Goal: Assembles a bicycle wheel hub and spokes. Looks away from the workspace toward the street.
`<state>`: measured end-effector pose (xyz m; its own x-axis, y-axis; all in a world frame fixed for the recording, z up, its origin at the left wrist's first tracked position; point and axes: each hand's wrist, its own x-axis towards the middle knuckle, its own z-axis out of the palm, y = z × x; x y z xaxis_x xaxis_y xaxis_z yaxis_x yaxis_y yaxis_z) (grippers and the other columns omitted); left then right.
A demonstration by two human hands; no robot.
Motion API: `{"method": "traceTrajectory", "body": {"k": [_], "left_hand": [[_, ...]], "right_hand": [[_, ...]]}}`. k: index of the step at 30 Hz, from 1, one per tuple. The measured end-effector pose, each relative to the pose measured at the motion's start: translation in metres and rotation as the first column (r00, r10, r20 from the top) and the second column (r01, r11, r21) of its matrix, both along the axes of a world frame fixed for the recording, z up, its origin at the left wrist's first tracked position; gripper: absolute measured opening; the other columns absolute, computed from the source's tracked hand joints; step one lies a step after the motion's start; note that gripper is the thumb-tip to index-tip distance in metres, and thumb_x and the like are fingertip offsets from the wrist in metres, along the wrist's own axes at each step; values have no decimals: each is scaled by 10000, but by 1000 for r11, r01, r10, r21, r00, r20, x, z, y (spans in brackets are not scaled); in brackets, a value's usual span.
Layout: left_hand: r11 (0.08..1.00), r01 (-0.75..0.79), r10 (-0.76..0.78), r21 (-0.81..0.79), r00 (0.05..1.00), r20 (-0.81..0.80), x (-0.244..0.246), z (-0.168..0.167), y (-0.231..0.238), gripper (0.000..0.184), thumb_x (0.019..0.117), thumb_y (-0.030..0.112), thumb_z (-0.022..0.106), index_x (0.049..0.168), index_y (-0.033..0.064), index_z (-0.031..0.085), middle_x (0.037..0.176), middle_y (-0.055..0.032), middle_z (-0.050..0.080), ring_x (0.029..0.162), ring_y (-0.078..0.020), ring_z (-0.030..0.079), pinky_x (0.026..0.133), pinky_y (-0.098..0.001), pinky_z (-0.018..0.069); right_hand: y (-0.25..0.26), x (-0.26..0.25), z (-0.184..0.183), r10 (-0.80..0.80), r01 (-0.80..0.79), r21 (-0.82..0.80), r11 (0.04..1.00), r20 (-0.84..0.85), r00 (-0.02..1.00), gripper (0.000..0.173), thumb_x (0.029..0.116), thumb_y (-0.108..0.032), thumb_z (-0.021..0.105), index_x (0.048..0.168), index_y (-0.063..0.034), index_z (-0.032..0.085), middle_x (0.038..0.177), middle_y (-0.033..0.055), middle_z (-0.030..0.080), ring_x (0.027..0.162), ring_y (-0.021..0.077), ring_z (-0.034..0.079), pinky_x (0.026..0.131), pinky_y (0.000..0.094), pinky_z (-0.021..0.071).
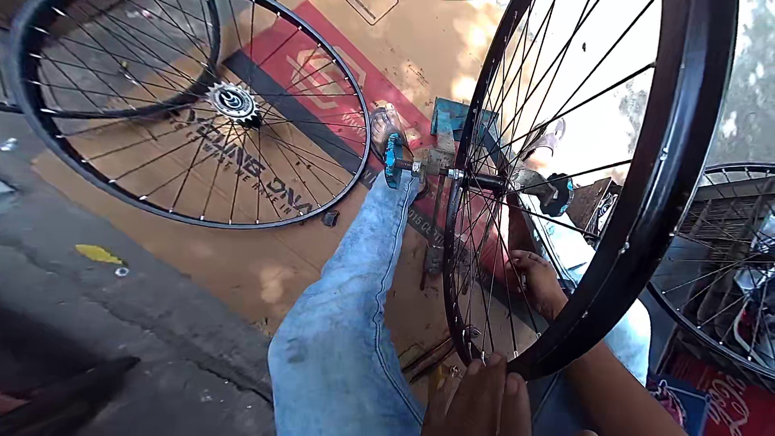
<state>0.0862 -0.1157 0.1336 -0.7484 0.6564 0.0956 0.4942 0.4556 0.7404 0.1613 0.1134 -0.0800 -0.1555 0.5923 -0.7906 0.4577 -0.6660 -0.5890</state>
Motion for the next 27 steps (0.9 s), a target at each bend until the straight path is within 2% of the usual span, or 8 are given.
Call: {"method": "traceTrajectory", "body": {"k": [3,6,9,12,14,16,20,27], "left_hand": [[998,-57,59,31,997,-53,-3,-17,1,285,988,249,628,1145,25,709,1069,-101,768,1066,-155,704,1173,-481,316],[996,-74,75,-38,997,6,1,-57,-13,247,997,244,614,1091,41,722,968,-33,786,932,-82,733,1183,-531,304],[972,9,-6,-234,1000,16,-3,-77,-21,260,989,136,557,1087,57,784,958,-46,793,898,-161,760,1160,-616,310],[788,118,-58,-605,991,119,-10,-84,-20,426,902,174,670,1313,66,690,1137,-142,750,1063,-327,720,1153,-646,309],[729,160,-44,-666,981,188,-14,-79,-18,790,836,346,784,1502,37,490,1469,-281,509,1304,-465,541,1162,-617,296],[810,117,-40,-575,989,145,-12,-69,-20,910,767,420,820,1501,7,474,1516,-327,425,1297,-513,519,1095,-628,370],[949,50,-23,-311,996,89,-2,-47,-25,840,823,554,765,1374,-48,564,1401,-324,543,1270,-427,567,1078,-573,409],[993,-34,33,-110,999,-10,4,-39,-9,500,919,469,713,1149,25,699,1070,-132,740,1053,-235,681,1092,-480,405]], "right_hand": [[1,6,-16,-6,5,-13,1000,-44,999,194,1024,-111,539,1176,-48,642,737,75,628,459,108,489,398,250,417],[-3,3,-7,21,-21,-2,1000,-20,1000,175,1020,-156,549,1130,-80,662,738,75,646,453,104,482,405,248,410],[1,-6,0,52,-52,-1,999,16,999,193,1048,-117,544,1190,-33,644,832,101,709,463,107,514,405,245,425],[-1,-6,0,87,-87,8,996,49,995,228,1040,-114,527,1224,-46,642,845,87,711,470,109,521,409,251,426],[2,-8,2,107,-107,1,994,52,993,256,1050,-126,507,1265,-53,625,880,91,710,495,112,531,432,255,435],[3,-7,4,107,-107,-2,994,55,993,250,1058,-129,507,1269,-54,619,888,89,721,506,109,538,441,252,431],[3,0,-5,70,-70,11,997,15,997,217,1045,-106,529,1223,-38,631,832,80,688,467,102,503,407,247,428],[-5,-2,-1,99,-99,3,995,30,995,230,1037,-144,518,1222,-99,647,828,71,690,466,95,489,418,236,408]]}}
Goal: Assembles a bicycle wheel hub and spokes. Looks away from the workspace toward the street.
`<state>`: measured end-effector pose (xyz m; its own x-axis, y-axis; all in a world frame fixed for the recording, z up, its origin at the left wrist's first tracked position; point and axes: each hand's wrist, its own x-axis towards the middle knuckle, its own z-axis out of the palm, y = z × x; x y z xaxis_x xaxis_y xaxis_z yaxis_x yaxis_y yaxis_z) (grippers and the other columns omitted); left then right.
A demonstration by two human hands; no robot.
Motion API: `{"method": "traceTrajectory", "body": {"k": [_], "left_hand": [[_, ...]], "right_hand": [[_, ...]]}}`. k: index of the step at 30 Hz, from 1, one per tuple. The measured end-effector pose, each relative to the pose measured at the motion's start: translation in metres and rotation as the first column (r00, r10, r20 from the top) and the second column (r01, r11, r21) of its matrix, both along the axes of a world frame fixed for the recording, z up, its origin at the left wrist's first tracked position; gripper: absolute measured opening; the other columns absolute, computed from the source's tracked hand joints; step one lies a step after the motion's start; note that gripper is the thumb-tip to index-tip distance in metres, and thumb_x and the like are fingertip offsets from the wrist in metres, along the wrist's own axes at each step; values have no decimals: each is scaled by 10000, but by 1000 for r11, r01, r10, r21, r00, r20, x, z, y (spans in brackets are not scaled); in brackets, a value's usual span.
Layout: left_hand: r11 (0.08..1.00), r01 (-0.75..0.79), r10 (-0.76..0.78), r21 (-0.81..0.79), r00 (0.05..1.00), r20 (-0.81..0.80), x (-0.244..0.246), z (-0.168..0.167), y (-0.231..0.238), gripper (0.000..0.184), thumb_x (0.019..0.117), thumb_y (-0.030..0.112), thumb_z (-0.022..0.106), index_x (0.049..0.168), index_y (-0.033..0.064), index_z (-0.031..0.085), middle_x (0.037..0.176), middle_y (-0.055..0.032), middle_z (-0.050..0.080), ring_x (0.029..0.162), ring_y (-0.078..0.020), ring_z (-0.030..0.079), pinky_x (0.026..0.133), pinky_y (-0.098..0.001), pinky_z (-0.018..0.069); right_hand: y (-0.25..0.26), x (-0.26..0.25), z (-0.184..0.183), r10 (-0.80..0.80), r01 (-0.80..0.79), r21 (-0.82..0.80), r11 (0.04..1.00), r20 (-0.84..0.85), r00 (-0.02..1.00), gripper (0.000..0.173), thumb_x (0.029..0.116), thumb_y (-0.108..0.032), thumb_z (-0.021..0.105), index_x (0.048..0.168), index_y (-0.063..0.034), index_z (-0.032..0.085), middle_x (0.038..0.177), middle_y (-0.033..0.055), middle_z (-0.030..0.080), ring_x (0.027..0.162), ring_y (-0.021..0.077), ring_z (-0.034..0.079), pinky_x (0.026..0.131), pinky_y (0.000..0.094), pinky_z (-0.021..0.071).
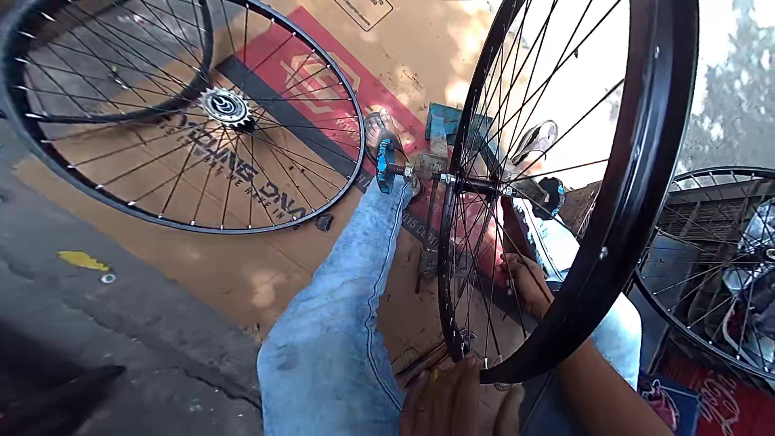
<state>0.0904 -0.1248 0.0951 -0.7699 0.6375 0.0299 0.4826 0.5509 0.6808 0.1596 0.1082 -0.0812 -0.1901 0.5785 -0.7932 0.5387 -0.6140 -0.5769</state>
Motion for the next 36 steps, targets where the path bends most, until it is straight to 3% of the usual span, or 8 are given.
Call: {"method": "traceTrajectory", "body": {"k": [4,8,11,14,21,26,31,36], "left_hand": [[946,70,-65,-318,998,26,1,-37,-12,306,975,290,602,1153,99,761,1136,-71,756,1048,-266,718,1104,-658,320],[787,175,-90,-591,981,171,-7,-31,-12,496,923,399,662,1263,40,709,1337,-168,659,1169,-376,656,1129,-634,321],[885,37,3,-463,996,85,-5,-25,-11,967,755,455,827,1445,-119,464,1434,-326,516,1202,-478,601,1027,-582,462],[951,-22,45,-307,997,67,-6,-18,-11,1111,718,539,845,1450,-169,401,1439,-371,483,1238,-475,575,1025,-537,477],[999,30,-33,29,994,101,-3,-11,-7,894,801,573,800,1376,-48,512,1333,-317,582,1294,-345,557,1095,-457,438],[998,57,-57,-36,998,-13,-1,-23,-8,397,992,401,618,1137,50,735,1062,-100,760,1047,-213,700,1138,-482,363],[994,28,-19,103,995,-95,-12,-13,0,399,1009,453,591,1054,90,750,956,-29,772,926,-123,698,1128,-397,343],[932,35,-60,362,996,58,-17,40,30,483,966,363,670,1350,106,530,1276,-62,670,1284,-100,570,1199,-391,305]], "right_hand": [[2,-2,-4,-26,26,7,1000,-25,999,224,1042,-137,545,1218,-39,642,790,100,683,461,108,508,409,247,422],[2,-2,-4,-10,10,-1,1000,-6,1000,225,1044,-143,526,1233,-85,633,840,79,683,473,99,502,415,239,416],[5,-4,-3,-33,32,-19,999,-12,999,228,1050,-120,528,1242,-47,628,848,91,704,478,100,515,412,238,415],[6,-4,-3,-55,54,-25,998,-24,998,224,1035,-99,533,1229,-39,628,829,88,692,475,103,517,411,241,427],[-2,-1,-3,-23,23,-13,1000,-17,1000,215,1056,-184,516,1212,-96,635,831,76,716,457,93,501,410,227,402],[-2,0,-5,-12,12,5,1000,-37,999,208,1058,-194,512,1181,-93,646,807,60,660,494,107,523,426,247,439],[-2,-3,-6,-13,12,-11,1000,-25,1000,214,1048,-151,510,1207,-88,639,839,72,697,476,92,506,413,232,410],[-4,-2,-7,-7,7,-3,1000,-23,1000,230,1050,-187,525,1211,-81,651,810,78,675,494,105,518,433,248,432]]}}
